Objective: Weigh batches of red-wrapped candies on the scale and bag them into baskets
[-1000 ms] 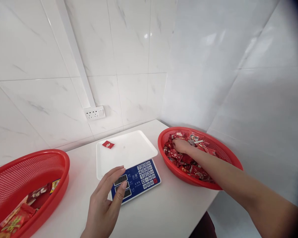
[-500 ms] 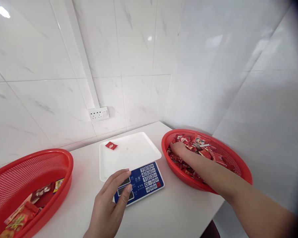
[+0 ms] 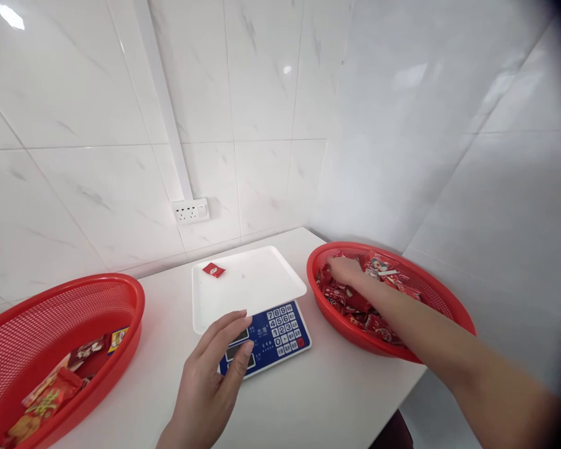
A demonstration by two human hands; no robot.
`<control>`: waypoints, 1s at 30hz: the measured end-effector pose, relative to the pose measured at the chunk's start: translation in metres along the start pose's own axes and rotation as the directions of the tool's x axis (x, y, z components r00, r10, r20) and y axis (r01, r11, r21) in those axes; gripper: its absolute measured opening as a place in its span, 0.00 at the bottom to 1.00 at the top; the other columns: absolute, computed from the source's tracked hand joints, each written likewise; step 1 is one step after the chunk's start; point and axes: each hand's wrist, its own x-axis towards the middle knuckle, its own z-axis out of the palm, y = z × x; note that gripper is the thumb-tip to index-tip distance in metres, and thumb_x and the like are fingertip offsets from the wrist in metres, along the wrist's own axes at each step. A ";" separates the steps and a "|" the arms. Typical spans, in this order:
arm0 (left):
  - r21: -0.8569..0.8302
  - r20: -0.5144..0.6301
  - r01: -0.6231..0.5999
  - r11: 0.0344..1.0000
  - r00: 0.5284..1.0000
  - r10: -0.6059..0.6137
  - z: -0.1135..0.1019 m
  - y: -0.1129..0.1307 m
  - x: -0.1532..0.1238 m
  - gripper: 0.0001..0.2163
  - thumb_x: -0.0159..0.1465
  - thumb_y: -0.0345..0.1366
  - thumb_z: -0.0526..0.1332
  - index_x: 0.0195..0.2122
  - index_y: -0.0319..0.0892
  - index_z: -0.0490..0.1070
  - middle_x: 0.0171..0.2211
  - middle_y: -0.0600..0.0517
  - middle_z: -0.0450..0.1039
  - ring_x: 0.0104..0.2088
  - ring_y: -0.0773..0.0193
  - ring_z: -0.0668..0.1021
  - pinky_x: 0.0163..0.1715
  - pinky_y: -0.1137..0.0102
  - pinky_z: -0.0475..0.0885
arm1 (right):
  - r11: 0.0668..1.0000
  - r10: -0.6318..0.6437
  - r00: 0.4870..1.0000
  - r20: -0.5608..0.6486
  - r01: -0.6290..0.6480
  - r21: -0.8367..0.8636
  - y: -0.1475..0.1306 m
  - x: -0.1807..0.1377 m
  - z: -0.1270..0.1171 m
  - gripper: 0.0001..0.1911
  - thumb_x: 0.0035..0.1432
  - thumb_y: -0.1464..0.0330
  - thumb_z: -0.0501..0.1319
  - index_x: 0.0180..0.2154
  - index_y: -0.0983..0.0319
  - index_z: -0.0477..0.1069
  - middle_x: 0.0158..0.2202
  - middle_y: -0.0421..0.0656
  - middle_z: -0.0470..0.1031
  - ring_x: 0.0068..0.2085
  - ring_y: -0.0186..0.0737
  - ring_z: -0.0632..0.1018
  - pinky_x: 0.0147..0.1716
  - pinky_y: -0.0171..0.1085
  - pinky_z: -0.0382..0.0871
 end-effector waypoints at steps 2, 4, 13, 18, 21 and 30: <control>0.011 0.009 -0.001 1.000 1.000 0.001 0.000 -0.001 0.000 0.12 0.60 0.42 0.55 0.41 0.48 0.73 0.47 0.48 0.71 0.47 0.57 0.74 0.19 0.78 0.74 | 0.998 0.015 0.997 -0.077 -0.011 0.054 0.003 0.004 -0.012 0.14 0.58 0.66 0.47 0.38 0.63 0.68 0.38 0.50 0.74 0.40 0.47 0.74 0.39 0.42 0.64; 0.009 0.022 0.009 1.000 1.000 -0.009 0.001 -0.002 0.001 0.12 0.60 0.42 0.56 0.42 0.48 0.73 0.47 0.49 0.71 0.48 0.57 0.73 0.20 0.78 0.75 | 0.993 0.012 0.992 -0.127 0.002 0.115 0.013 -0.002 -0.020 0.15 0.59 0.66 0.43 0.38 0.62 0.66 0.38 0.47 0.73 0.39 0.42 0.73 0.38 0.37 0.65; 0.007 0.078 0.055 0.998 0.995 -0.055 0.010 -0.001 0.000 0.13 0.59 0.43 0.56 0.42 0.48 0.73 0.48 0.48 0.70 0.49 0.55 0.72 0.17 0.79 0.72 | 0.928 -0.185 0.950 0.252 0.084 0.363 0.067 -0.047 -0.031 0.13 0.48 0.60 0.58 0.33 0.61 0.71 0.37 0.45 0.75 0.40 0.45 0.74 0.39 0.38 0.66; 0.026 0.102 0.057 0.998 0.993 -0.060 0.011 -0.002 0.000 0.13 0.60 0.43 0.56 0.43 0.48 0.73 0.49 0.48 0.69 0.48 0.55 0.72 0.13 0.81 0.68 | 0.983 -0.084 0.959 0.272 0.035 0.182 0.057 -0.049 -0.009 0.34 0.51 0.54 0.55 0.56 0.65 0.60 0.59 0.50 0.58 0.58 0.52 0.61 0.56 0.44 0.54; 0.035 0.116 0.054 0.998 0.992 -0.057 0.012 -0.003 0.000 0.13 0.60 0.43 0.55 0.43 0.48 0.73 0.49 0.48 0.69 0.47 0.55 0.73 0.10 0.82 0.65 | 0.985 -0.103 0.958 0.269 0.060 0.163 0.046 -0.049 0.004 0.36 0.47 0.55 0.59 0.56 0.64 0.61 0.58 0.50 0.60 0.57 0.53 0.63 0.55 0.43 0.56; -0.010 0.145 0.094 0.995 0.985 -0.092 0.015 -0.002 0.001 0.14 0.60 0.44 0.55 0.43 0.49 0.73 0.50 0.48 0.68 0.49 0.53 0.71 0.13 0.81 0.68 | 0.957 -0.033 0.996 0.086 0.006 0.291 0.043 -0.038 -0.018 0.17 0.51 0.61 0.56 0.41 0.61 0.71 0.39 0.44 0.76 0.39 0.46 0.75 0.39 0.39 0.67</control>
